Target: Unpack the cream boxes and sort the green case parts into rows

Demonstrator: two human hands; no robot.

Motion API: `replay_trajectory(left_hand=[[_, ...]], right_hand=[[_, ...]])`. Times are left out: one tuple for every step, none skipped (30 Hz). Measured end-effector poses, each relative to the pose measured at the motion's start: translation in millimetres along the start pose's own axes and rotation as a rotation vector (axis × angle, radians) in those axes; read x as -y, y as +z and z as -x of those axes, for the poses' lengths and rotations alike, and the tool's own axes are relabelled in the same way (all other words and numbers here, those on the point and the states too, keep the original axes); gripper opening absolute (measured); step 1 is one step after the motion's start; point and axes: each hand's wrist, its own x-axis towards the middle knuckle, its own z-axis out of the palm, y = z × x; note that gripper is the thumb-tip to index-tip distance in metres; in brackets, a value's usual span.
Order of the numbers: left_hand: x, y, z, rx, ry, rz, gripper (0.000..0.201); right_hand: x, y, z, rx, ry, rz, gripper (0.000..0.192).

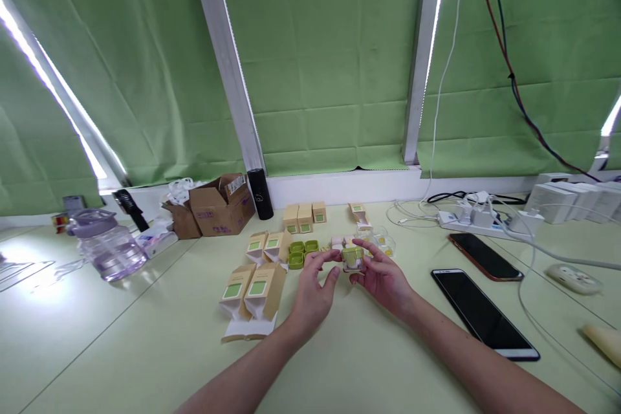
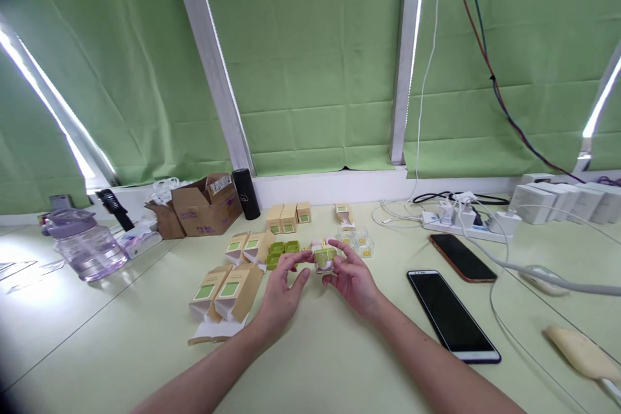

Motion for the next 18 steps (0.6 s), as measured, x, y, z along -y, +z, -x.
replay_trajectory(left_hand=[[-0.3, -0.1, 0.0, 0.0, -0.002, -0.003, 0.029], [-0.6, -0.2, 0.0, 0.001, -0.004, -0.007, 0.028], [-0.9, -0.4, 0.1, 0.002, -0.01, -0.011, 0.027], [-1.1, -0.5, 0.1, 0.002, -0.018, -0.017, 0.026], [-1.2, -0.6, 0.0, 0.003, -0.027, -0.022, 0.026], [-1.3, -0.8, -0.1, 0.005, -0.038, -0.027, 0.026], [-1.2, -1.0, -0.4, 0.005, -0.05, -0.028, 0.027], [-1.1, -1.3, -0.8, 0.003, -0.06, -0.024, 0.027], [-1.0, -1.7, -1.4, 0.002, -0.071, -0.018, 0.027], [-0.9, -2.0, -1.9, 0.003, -0.081, -0.011, 0.028], [-0.7, -2.4, -2.5, 0.002, -0.091, -0.005, 0.029], [-0.4, -2.9, -3.1, 0.001, -0.1, -0.001, 0.029], [-0.1, -3.2, -3.6, 0.001, -0.107, 0.001, 0.029], [0.4, -3.5, -4.0, 0.002, -0.113, 0.003, 0.029], [0.9, -3.7, -4.4, 0.003, -0.119, 0.008, 0.028], [1.5, -3.8, -4.6, 0.004, -0.126, 0.021, 0.028], [2.1, -3.7, -4.9, 0.005, -0.136, 0.041, 0.028], [2.7, -3.5, -5.1, 0.008, -0.147, 0.065, 0.028]], right_hand=[[0.1, 0.3, -0.1, -0.003, -0.001, -0.002, 0.049], [0.4, 0.7, -0.1, -0.004, -0.003, -0.002, 0.05], [0.8, 1.2, 0.0, -0.006, -0.007, 0.002, 0.051], [1.4, 1.9, 0.2, -0.007, -0.013, 0.01, 0.051], [1.9, 2.6, 0.5, -0.008, -0.021, 0.021, 0.052], [2.5, 3.2, 0.8, -0.009, -0.033, 0.036, 0.053], [2.9, 3.7, 1.1, -0.01, -0.049, 0.055, 0.053], [3.2, 4.0, 1.3, -0.013, -0.069, 0.078, 0.054], [3.3, 4.0, 1.3, -0.017, -0.09, 0.109, 0.054], [3.2, 3.8, 1.2, -0.024, -0.113, 0.147, 0.054], [2.8, 3.4, 1.0, -0.036, -0.136, 0.193, 0.054], [2.3, 3.0, 0.8, -0.051, -0.159, 0.244, 0.055], [1.6, 2.6, 0.5, -0.067, -0.183, 0.299, 0.056], [0.9, 2.5, 0.3, -0.086, -0.209, 0.352, 0.058], [0.0, 2.8, 0.4, -0.104, -0.236, 0.401, 0.06], [-0.8, 3.4, 0.8, -0.121, -0.263, 0.446, 0.063], [-1.5, 4.5, 1.5, -0.138, -0.289, 0.487, 0.066], [-2.2, 6.0, 2.5, -0.152, -0.312, 0.524, 0.068]])
